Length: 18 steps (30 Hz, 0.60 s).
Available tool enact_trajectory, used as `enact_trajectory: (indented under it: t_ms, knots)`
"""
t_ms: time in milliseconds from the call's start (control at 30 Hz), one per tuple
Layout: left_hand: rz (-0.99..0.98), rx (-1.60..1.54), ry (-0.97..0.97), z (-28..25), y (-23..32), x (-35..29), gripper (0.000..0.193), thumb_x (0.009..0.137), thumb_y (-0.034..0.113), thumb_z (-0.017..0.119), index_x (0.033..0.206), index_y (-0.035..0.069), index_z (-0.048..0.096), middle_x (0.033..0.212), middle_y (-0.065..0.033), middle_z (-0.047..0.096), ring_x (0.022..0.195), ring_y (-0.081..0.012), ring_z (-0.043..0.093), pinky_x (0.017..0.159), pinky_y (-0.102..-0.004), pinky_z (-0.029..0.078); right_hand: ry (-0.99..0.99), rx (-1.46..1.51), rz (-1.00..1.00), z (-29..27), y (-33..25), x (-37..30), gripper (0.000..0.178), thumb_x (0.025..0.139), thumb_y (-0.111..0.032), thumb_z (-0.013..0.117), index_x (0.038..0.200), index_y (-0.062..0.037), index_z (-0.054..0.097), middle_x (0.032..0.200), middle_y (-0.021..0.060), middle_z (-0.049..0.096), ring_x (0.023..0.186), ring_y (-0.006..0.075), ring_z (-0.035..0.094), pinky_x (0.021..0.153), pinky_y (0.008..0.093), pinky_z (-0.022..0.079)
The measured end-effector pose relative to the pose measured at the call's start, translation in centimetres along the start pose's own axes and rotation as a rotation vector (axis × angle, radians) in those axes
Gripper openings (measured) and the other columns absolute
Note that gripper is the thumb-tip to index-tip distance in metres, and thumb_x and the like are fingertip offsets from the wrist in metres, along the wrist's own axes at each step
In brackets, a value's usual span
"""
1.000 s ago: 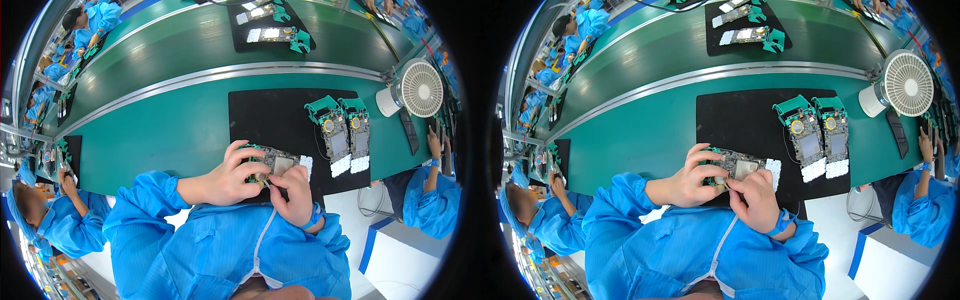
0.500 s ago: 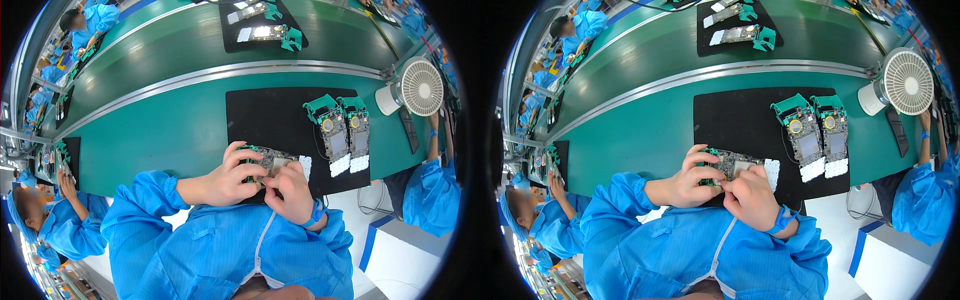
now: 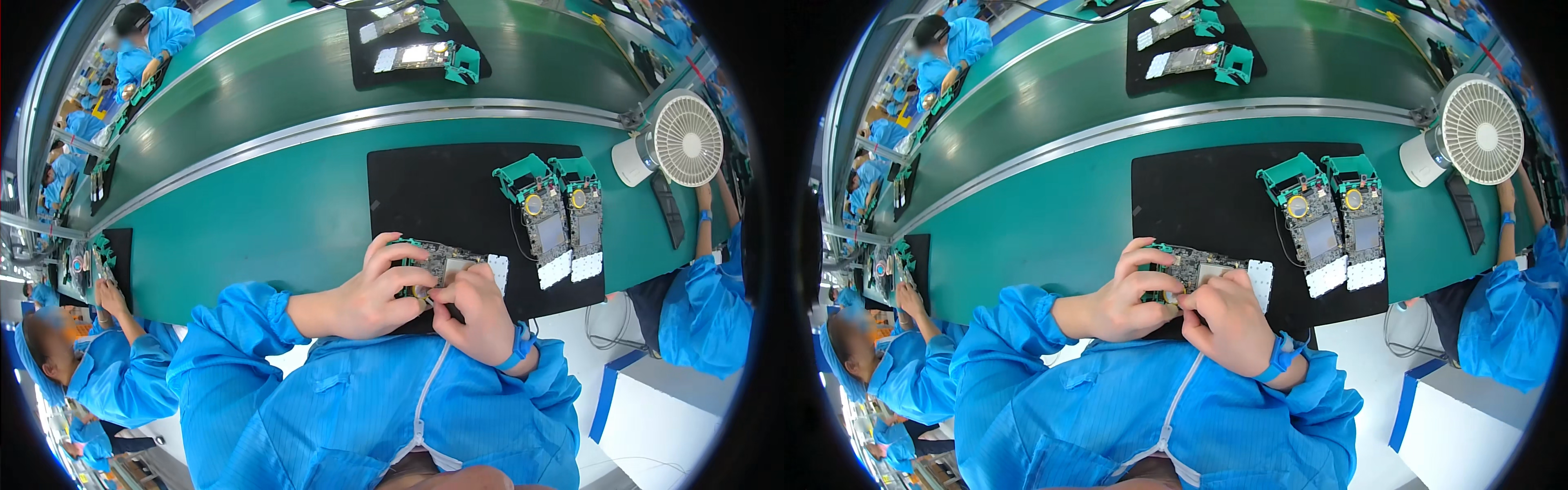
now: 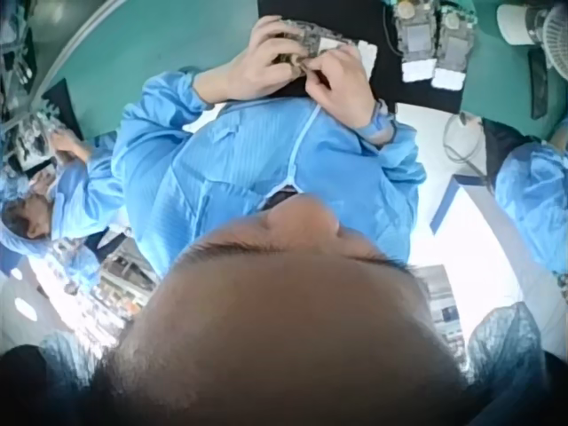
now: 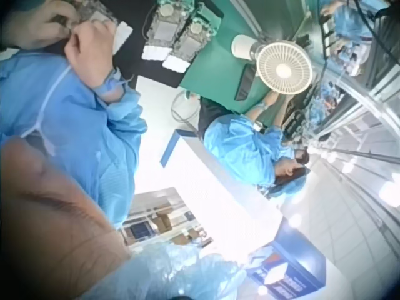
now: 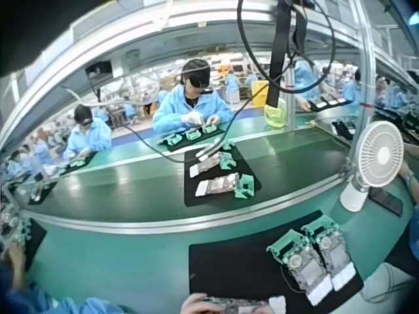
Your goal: Assembling components onto printed circuit boards at a factory workstation.
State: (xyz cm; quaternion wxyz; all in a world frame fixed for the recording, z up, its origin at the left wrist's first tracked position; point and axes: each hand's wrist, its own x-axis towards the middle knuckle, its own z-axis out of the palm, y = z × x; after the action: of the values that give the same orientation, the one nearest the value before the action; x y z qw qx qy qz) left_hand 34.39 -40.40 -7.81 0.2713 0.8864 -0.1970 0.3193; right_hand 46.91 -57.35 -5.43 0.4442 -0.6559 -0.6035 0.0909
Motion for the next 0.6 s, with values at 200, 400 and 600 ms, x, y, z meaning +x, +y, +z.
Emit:
enact_trajectory:
  t_ms: [200,400,600]
  knots:
    - [-0.029,0.014,-0.036,-0.4,0.1,0.5,0.021,0.068,0.008,0.074,0.073,0.011,0.054,0.115,-0.0117,0.056,0.117,-0.0378,0.047,0.098,-0.0634,0.036,0.257,0.28,0.12,-0.1,1.3,-1.9,0.027,0.071,0.004,0.071,0.094,-0.0088,0.063,0.074,0.0049,0.054,0.071,0.0264,0.053,0.064,0.0367,0.041]
    - [-0.003,0.016,-0.015,0.1,-0.1,1.2,0.024,0.069,0.012,0.079,0.075,0.011,0.056,0.116,-0.0106,0.056,0.116,-0.0371,0.048,0.098,-0.0623,0.037,0.151,0.008,0.017,-1.3,1.1,-2.2,0.028,0.07,0.003,0.071,0.093,-0.0105,0.063,0.072,0.0048,0.054,0.067,0.0266,0.048,0.065,0.0378,0.038]
    - [-0.097,0.035,-0.047,0.0,0.3,0.6,0.028,0.07,0.012,0.082,0.091,0.012,0.062,0.118,-0.0099,0.053,0.116,-0.0362,0.05,0.1,-0.0595,0.038,0.165,0.025,0.04,-0.6,1.7,-2.6,0.023,0.073,-0.002,0.071,0.093,-0.0093,0.064,0.074,0.0052,0.057,0.069,0.0274,0.055,0.07,0.0379,0.042]
